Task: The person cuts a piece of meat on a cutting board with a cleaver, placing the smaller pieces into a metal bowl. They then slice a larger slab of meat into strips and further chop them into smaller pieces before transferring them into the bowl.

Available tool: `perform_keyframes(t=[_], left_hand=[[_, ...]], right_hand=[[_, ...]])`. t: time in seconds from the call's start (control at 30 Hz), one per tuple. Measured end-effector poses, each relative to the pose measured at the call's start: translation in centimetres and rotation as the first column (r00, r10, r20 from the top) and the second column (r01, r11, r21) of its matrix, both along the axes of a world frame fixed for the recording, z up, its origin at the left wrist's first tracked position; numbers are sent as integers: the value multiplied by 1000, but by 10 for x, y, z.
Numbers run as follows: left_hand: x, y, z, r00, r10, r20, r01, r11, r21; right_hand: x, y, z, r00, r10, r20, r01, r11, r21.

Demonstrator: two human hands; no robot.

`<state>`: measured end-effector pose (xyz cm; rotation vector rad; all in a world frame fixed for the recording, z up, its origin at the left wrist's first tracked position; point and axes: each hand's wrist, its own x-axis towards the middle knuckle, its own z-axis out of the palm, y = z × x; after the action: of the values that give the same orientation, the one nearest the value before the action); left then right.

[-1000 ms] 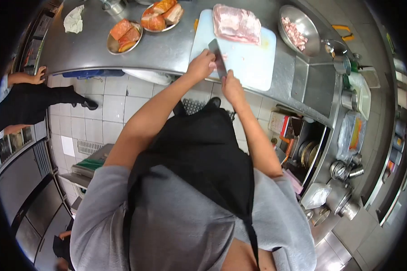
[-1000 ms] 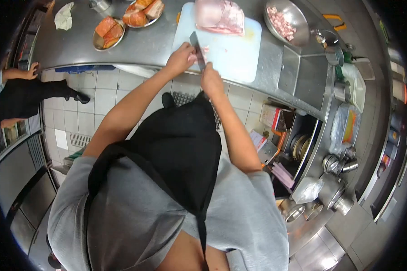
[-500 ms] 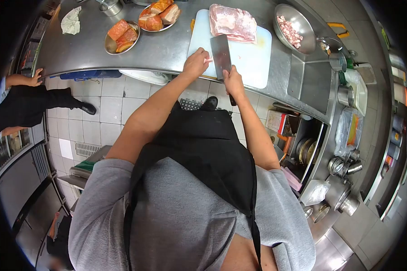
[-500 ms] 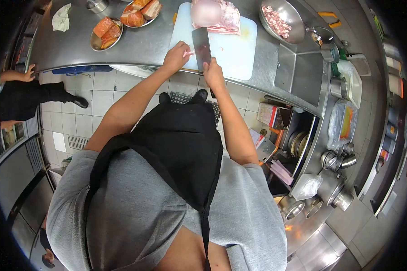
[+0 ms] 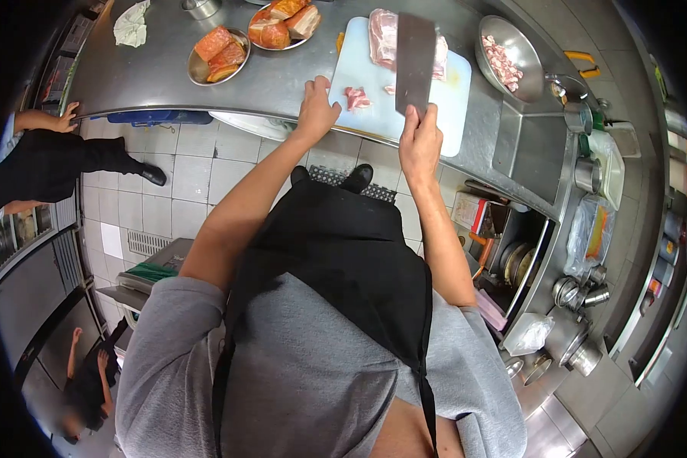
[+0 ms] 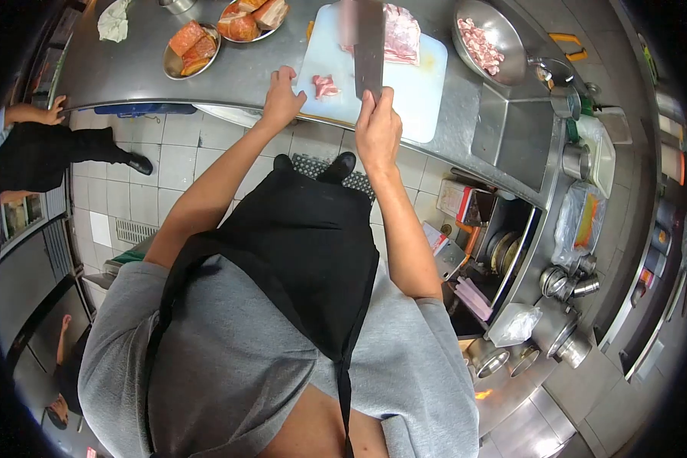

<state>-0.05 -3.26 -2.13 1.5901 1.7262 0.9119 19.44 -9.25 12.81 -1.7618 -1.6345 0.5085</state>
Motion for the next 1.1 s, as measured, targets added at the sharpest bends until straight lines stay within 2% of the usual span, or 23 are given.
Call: perform_keyframes(t=[0.03, 0.07, 0.13, 0.17, 0.27, 0.4, 0.43, 0.5, 0.63, 0.7, 0.73, 0.77, 0.83, 0.93, 1.0, 1.03, 1.07, 1.1], left_hand=[[0, -2, -2, 1000, -28, -8, 28, 999, 26], [1, -2, -5, 998, -55, -17, 56, 997, 52], [12, 2, 2, 988, -141, 71, 138, 990, 43], [20, 5, 4, 976, -185, 118, 181, 982, 45], [35, 22, -26, 966, -240, -93, 251, 958, 141], [31, 31, -21, 951, -289, -109, 297, 952, 72], [30, 33, -25, 956, -266, -121, 276, 958, 75], [26, 33, -29, 942, -321, -93, 329, 942, 75], [23, 23, -24, 917, -398, 1, 397, 916, 48], [23, 21, -26, 921, -388, -30, 389, 917, 91], [23, 20, -24, 924, -380, -42, 383, 917, 114], [20, 22, -23, 933, -360, -8, 356, 921, 155], [10, 10, -14, 943, -325, 69, 304, 928, 215], [-9, 0, -10, 992, -109, 58, 108, 994, 16], [-14, -6, -10, 998, -55, 28, 52, 994, 97], [-13, -7, -10, 998, -50, 26, 47, 992, 120], [-10, -8, -11, 999, -48, 26, 44, 989, 142], [-3, -9, -10, 989, -124, 75, 111, 980, 165]], right_hand=[[-11, 1, 9, 999, -31, -30, 30, 999, -11], [-15, 2, -8, 998, -5, 62, 10, 996, -83], [-14, 2, -77, 969, 57, 241, -1, 974, -228], [-10, 3, -107, 927, 213, 308, -59, 896, -441], [-12, 10, -101, 917, 232, 324, -59, 884, -464], [19, -12, -107, 956, 244, 166, -152, 889, -433], [23, -27, -105, 951, 246, 185, -136, 875, -464], [29, -41, -99, 940, 252, 228, -105, 854, -510], [11, -2, -115, 964, 195, 180, -100, 895, -436], [26, 14, -112, 985, 150, 82, -95, 880, -466], [30, 19, -100, 991, 129, 36, -95, 872, -481], [30, 17, -89, 983, 121, 140, -43, 884, -465], [24, 9, -54, 987, 88, 137, -32, 931, -365], [10, 5, -10, 994, 40, 97, -21, 982, -186], [-8, 1, 5, 1000, -2, 2, 2, 998, -56], [-15, -4, -8, 998, -58, 11, 58, 997, -56], [-12, -6, -46, 994, 31, 101, -13, 985, -169], [-5, -8, -99, 976, 123, 181, -68, 955, -287]])
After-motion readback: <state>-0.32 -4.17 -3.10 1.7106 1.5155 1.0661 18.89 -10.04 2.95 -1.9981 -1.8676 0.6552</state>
